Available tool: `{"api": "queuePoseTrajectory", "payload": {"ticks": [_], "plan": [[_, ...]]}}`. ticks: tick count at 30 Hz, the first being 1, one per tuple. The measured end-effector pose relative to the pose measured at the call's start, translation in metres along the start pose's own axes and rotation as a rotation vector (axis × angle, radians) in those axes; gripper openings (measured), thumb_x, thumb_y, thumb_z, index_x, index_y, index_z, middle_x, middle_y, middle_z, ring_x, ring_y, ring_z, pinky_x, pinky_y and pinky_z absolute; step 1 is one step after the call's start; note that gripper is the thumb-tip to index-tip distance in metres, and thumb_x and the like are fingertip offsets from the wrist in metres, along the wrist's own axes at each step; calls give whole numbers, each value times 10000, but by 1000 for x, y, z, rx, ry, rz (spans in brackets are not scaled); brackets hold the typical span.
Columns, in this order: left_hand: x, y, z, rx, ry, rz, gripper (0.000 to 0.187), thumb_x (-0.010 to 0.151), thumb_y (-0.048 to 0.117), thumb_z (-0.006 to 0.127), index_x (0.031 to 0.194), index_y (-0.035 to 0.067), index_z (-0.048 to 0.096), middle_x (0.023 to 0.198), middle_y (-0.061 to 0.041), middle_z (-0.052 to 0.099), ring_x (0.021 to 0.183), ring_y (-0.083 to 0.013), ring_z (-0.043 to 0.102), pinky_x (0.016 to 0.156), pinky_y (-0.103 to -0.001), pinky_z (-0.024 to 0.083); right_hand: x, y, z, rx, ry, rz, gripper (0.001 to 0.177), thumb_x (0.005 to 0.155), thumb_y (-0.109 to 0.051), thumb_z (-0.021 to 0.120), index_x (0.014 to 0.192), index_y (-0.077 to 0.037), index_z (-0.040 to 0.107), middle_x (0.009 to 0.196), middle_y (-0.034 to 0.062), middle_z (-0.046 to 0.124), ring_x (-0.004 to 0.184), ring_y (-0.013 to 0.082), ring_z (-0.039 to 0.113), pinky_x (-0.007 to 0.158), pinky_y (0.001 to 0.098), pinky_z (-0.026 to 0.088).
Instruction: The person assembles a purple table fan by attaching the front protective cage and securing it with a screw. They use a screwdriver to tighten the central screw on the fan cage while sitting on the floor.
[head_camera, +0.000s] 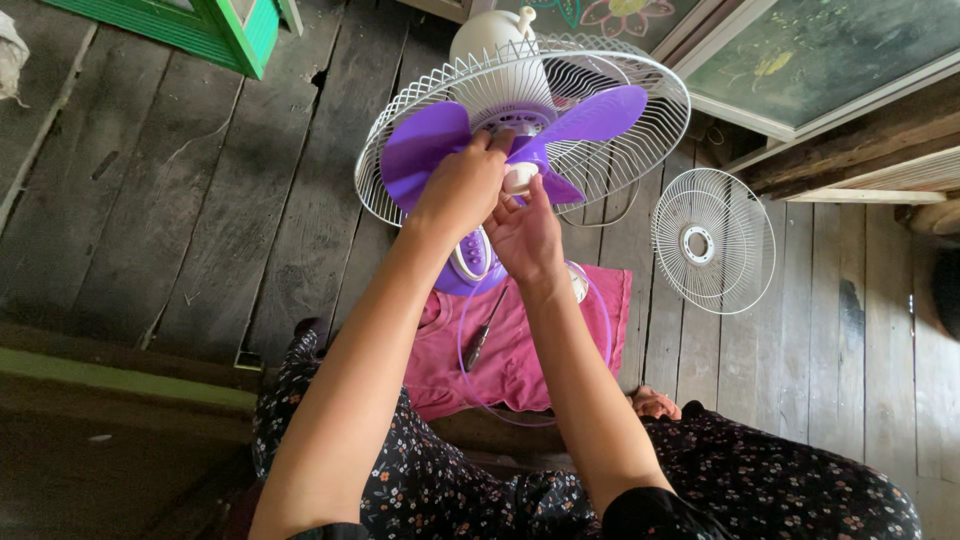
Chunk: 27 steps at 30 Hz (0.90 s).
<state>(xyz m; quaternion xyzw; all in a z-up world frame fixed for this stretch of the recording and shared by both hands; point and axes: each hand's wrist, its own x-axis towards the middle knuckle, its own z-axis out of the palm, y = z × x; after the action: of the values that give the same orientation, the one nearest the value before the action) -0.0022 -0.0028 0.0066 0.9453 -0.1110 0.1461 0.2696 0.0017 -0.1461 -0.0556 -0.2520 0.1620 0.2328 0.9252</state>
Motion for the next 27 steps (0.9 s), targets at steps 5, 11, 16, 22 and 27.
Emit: {"api": "queuePoseTrajectory", "payload": {"ticks": [5,11,16,22,27], "plan": [[1,-1,-1,-17,-30,-8,441,882,71,648,1291,-59,547,1125,-308,666,856,-433,734,711,-481,622,9,1,-12,-95,-34,-155,311,1048,-339,599,1189,-91,476,1052,127,642,956,234,667,869,389,581],[-2,0,1,-34,-13,-3,437,882,95,672,1274,-59,552,1106,-312,666,812,-440,729,665,-497,610,0,13,-6,-791,5,-550,368,1014,-285,625,1215,-165,341,1009,147,641,821,216,630,689,377,518],[1,-2,4,1,-17,3,445,875,88,660,1283,-55,553,1097,-299,674,803,-430,732,669,-488,615,-5,7,1,-347,52,-192,383,1019,-448,507,1194,-115,436,1051,128,630,938,222,661,798,408,591],[0,-4,8,-73,15,-23,349,1008,194,600,1273,-33,577,1071,-281,681,799,-415,730,661,-498,600,10,-1,-8,-14,-9,-42,386,1055,-405,548,1193,-45,557,1068,126,631,970,223,662,875,380,588],[0,-5,8,-85,11,-28,341,1013,196,588,1273,-26,581,1075,-274,684,824,-410,729,670,-492,598,14,7,-13,-511,134,-361,324,1035,-302,605,1158,-112,373,962,128,604,774,191,616,685,354,563]]}}
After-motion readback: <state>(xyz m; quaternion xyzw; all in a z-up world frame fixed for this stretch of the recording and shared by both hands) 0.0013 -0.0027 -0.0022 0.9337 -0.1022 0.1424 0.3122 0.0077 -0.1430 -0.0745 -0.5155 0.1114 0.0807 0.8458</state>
